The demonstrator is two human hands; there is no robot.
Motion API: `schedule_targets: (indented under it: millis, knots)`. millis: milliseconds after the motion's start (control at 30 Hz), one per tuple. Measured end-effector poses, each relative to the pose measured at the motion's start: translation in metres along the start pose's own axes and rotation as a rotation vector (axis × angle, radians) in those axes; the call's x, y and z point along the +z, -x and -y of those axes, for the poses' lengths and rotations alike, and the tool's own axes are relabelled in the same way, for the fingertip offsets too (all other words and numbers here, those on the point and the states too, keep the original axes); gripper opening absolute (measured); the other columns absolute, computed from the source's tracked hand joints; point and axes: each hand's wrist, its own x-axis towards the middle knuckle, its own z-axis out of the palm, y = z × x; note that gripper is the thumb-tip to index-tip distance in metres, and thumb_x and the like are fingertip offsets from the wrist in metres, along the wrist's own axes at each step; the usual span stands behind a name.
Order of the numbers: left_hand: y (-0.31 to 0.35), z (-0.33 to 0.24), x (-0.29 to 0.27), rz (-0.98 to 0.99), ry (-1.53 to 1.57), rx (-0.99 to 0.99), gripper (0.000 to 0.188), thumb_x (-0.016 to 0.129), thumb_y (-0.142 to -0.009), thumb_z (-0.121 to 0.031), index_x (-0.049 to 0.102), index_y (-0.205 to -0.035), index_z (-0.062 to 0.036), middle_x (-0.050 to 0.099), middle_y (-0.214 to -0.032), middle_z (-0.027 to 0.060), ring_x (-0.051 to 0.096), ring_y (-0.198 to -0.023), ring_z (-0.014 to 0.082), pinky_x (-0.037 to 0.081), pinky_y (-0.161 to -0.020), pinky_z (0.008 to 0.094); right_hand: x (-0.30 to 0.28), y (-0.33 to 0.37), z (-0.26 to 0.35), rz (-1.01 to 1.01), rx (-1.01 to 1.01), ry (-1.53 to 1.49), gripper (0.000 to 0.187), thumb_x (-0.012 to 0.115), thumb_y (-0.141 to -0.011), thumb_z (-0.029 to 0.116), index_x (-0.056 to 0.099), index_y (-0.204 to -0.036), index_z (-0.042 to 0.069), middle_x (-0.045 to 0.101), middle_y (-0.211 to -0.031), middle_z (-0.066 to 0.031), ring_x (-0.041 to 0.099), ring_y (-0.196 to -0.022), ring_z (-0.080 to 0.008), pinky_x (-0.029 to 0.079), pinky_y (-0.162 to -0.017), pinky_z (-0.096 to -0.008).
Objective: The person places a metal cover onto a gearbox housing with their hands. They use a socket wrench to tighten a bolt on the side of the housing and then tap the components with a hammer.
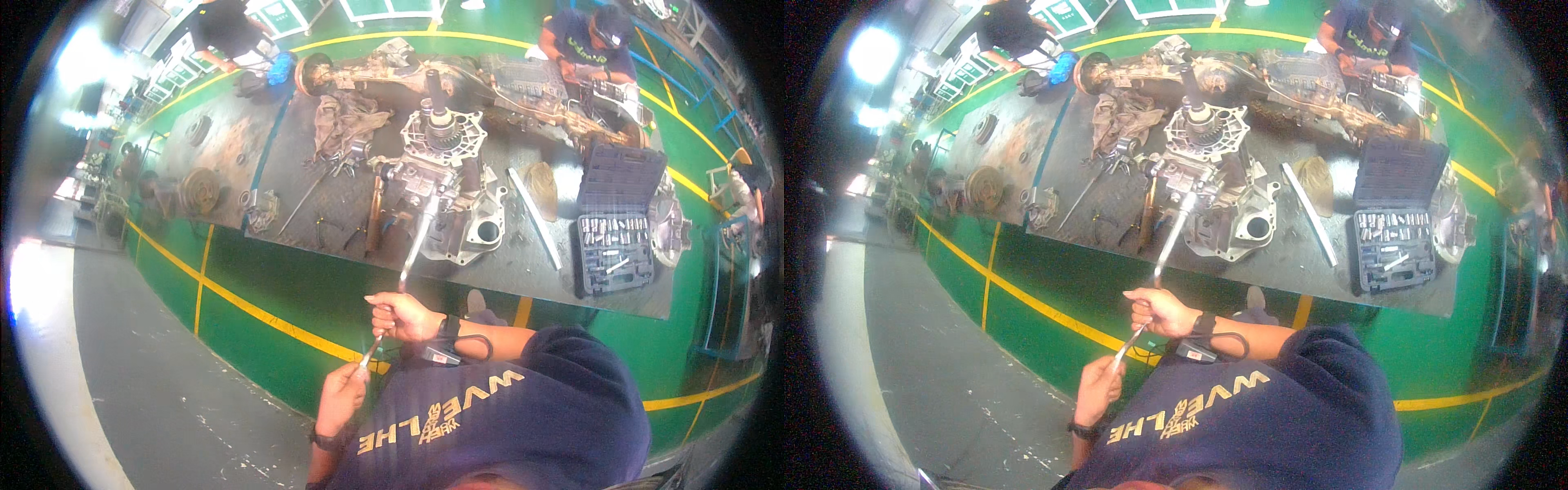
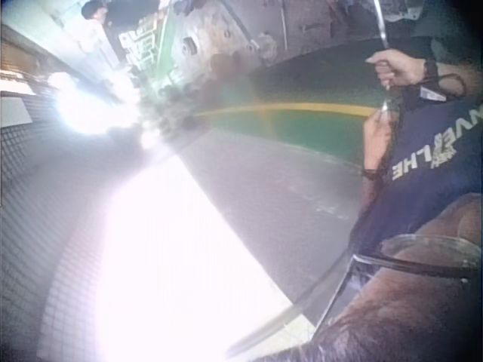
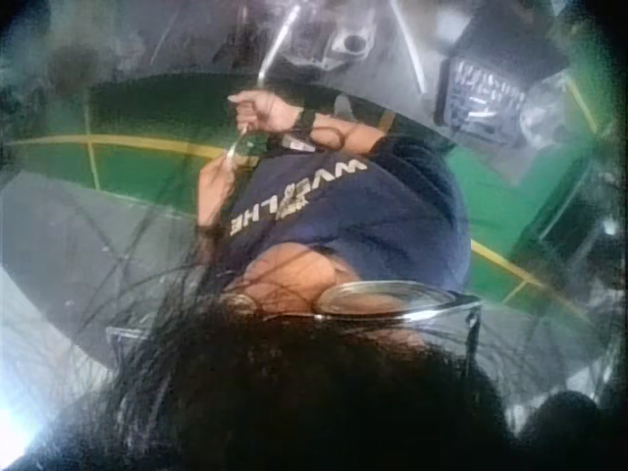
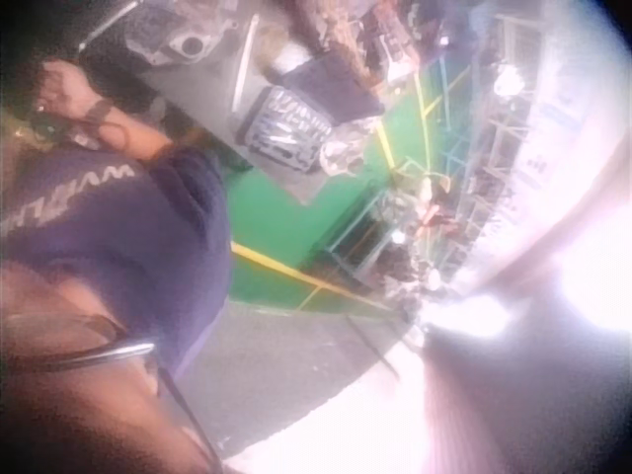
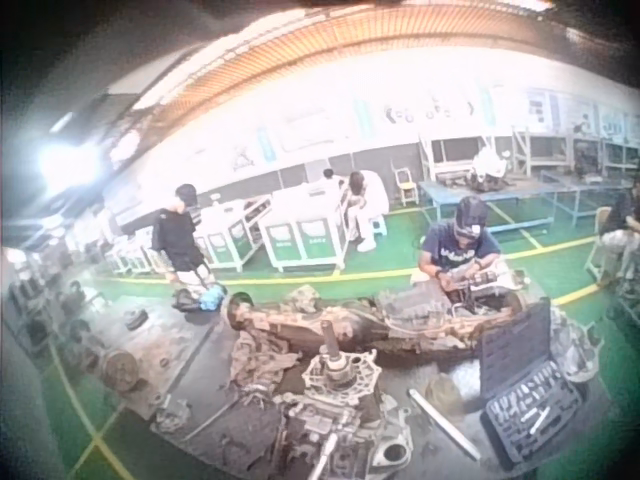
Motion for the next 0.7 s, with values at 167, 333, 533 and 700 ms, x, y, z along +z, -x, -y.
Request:
schedule_targets:
  millis: [167, 333, 533, 700]
  knots:
    - [-0.019, 0.028, -0.038, -0.037, 0.290, 0.122, 0.028, 0.050, -0.109, -0.026, 0.058, -0.095, -0.0033, 0.036, -0.060, -0.0081, 0.029, -0.044, 0.0014, 0.023, -0.041, 0.0200, 0.026, 0.011, 0.013, 0.005, -0.131, 0.281, 0.043, 0.058, -0.104, 0.042, 0.046, -0.073, 0.015, 0.036, -0.061, 0.0050, 0.042, -0.057, -0.0136, 0.048, -0.069, -0.0379]
    - [-0.046, 0.054, -0.030, -0.012, 0.380, 0.079, 0.035, 0.049, -0.109, -0.033, 0.058, -0.095, -0.0024, 0.034, -0.057, -0.0081, 0.026, -0.042, 0.0020, 0.020, -0.039, 0.0216, 0.033, 0.034, 0.015, -0.080, -0.135, 0.149, 0.061, 0.039, -0.104, 0.064, 0.044, -0.069, 0.014, 0.035, -0.058, 0.0018, 0.040, -0.057, -0.0186, 0.042, -0.069, -0.0402]
    - [-0.065, 0.049, -0.035, 0.091, 0.357, 0.100, 0.038, 0.048, -0.110, -0.036, 0.058, -0.094, -0.0022, 0.033, -0.056, -0.0087, 0.026, -0.041, 0.0023, 0.020, -0.038, 0.0220, 0.031, 0.036, 0.018, -0.144, -0.230, 0.194, 0.054, 0.041, -0.105, 0.059, 0.039, -0.071, 0.017, 0.034, -0.059, 0.0030, 0.039, -0.057, -0.0184, 0.042, -0.070, -0.0405]
    - [-0.092, 0.040, -0.049, 0.086, 0.371, 0.134, 0.039, 0.049, -0.108, -0.039, 0.057, -0.094, -0.0031, 0.034, -0.055, -0.0078, 0.026, -0.039, 0.0032, 0.020, -0.038, 0.0226, 0.031, 0.009, 0.036, -0.125, -0.262, 0.219, 0.051, 0.044, -0.104, 0.058, 0.038, -0.073, 0.018, 0.033, -0.059, 0.0037, 0.039, -0.058, -0.0178, 0.041, -0.070, -0.0403]
